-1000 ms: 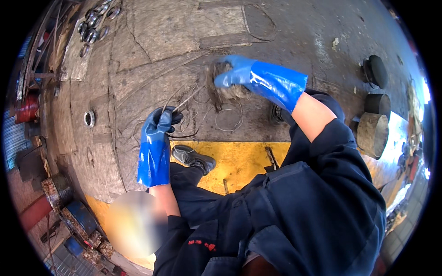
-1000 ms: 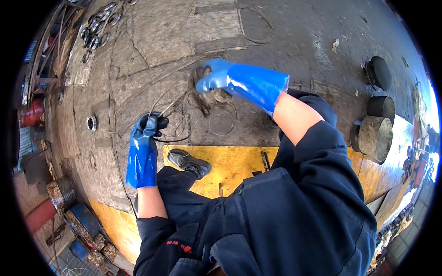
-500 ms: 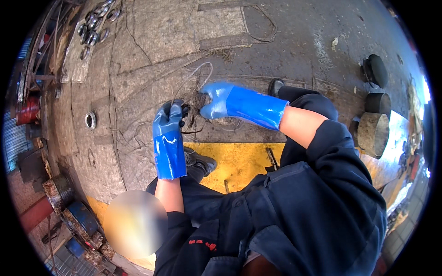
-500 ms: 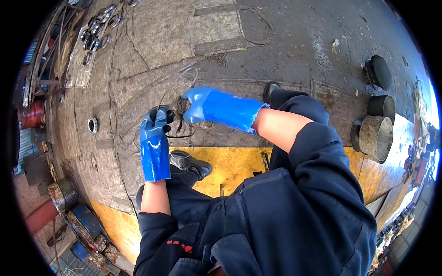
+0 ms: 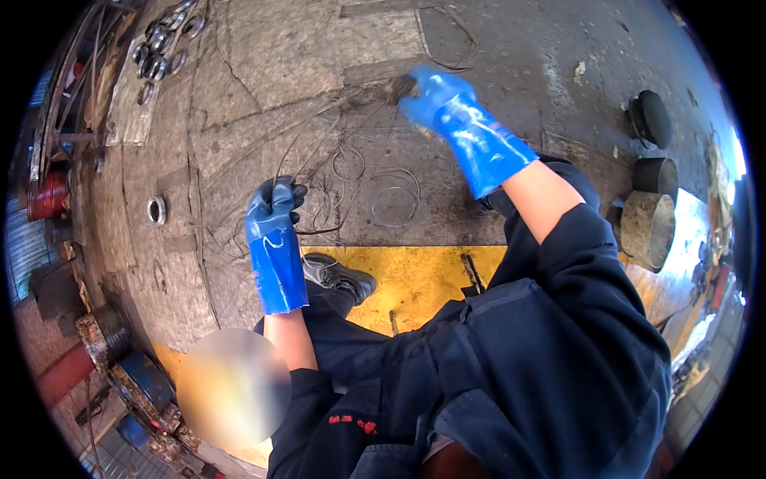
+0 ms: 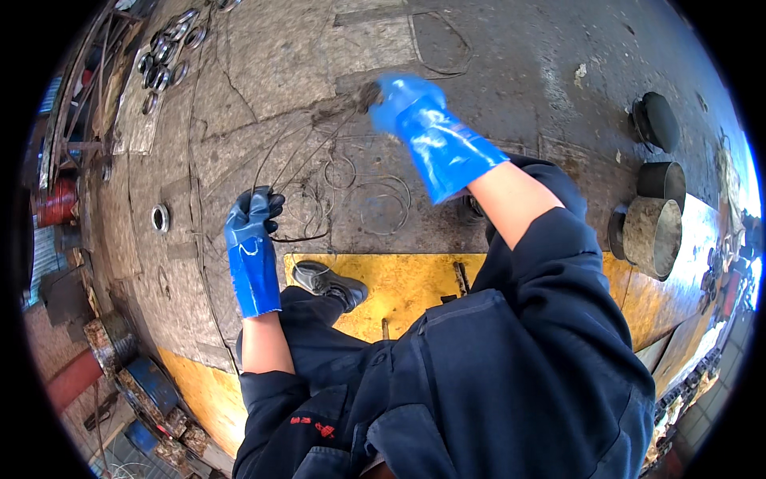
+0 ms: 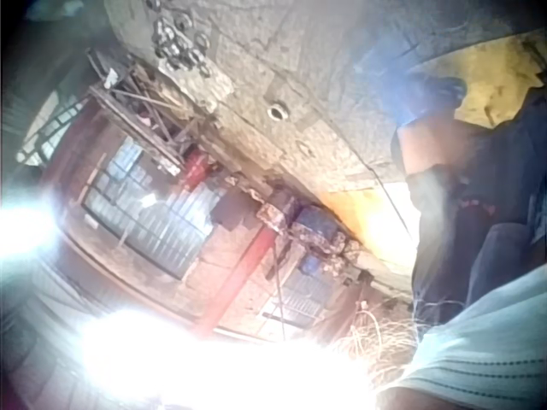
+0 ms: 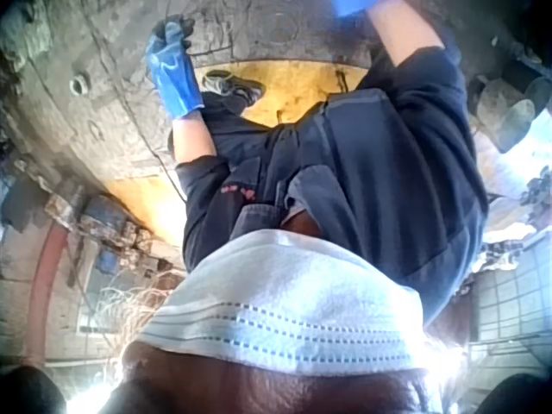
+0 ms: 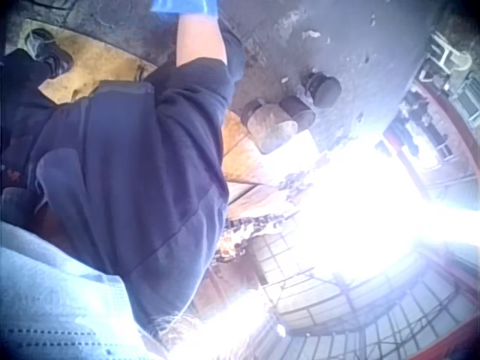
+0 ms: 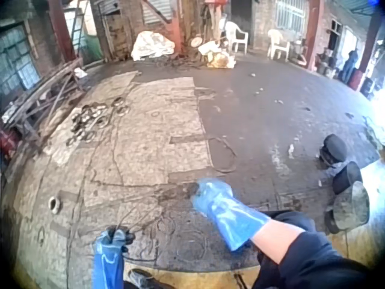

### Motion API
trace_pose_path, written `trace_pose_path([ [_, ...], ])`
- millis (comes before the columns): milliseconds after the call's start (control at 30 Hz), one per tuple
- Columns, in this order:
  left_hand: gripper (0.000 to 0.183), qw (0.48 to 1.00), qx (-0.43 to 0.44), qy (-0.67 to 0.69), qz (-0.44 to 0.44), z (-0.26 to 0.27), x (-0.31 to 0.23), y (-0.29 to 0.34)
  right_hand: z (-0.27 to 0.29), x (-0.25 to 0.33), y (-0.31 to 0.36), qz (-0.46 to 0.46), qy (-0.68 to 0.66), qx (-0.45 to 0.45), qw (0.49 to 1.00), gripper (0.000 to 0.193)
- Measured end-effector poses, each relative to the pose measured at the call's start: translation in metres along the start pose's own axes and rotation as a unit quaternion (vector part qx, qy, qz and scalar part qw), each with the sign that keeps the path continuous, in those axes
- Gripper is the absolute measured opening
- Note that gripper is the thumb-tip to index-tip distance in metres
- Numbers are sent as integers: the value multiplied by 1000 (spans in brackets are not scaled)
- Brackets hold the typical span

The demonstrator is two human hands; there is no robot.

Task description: The person cleans a tangled bundle of metal wire using a fibrous pad while wearing blue protective gloves.

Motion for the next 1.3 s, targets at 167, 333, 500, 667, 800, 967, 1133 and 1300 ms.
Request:
trace_pose_path([
  [167, 33, 1000, -17, 18, 2, 9, 8, 0, 2, -28, -7, -26, -118, -69, 990, 45],
  [333, 34, 993, -99, 61, 14, 45, 23, -3, 4, -81, -21, -340, -552, -28, 761, 36],
  [500, 32, 987, -97, 123, 43, 56, 19, 2, 52, -87, -27, -75, -657, -233, 713, 21],
  [667, 32, 989, -73, 124, 18, 56, 27, -9, 97, -164, -36, -92, -686, -366, 622, 18],
  [800, 30, 985, -98, 142, 25, 70, 35, -7, 150, -217, 21, -93, -667, -404, 619, 18],
  [967, 26, 984, -74, 163, 7, 56, 26, -4, 201, -306, 148, -135, -614, -440, 642, 18],
  [1133, 28, 987, -36, 148, -48, 31, 27, -1, 207, -392, 334, -227, -532, -487, 654, 17],
  [1300, 35, 992, 59, 3, -114, -11, 14, 51, 145, -452, 531, -372, -469, -490, 634, 17],
])
Point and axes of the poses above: each hand's wrist, its own y-axis away from the middle knuckle, its own z-axis out of the back of the hand, x = y × z, the point moved 5 cm from there along -y, towards the middle knuckle, and after that the axes turned 7 degrees about -x, right-handed, at the moved point
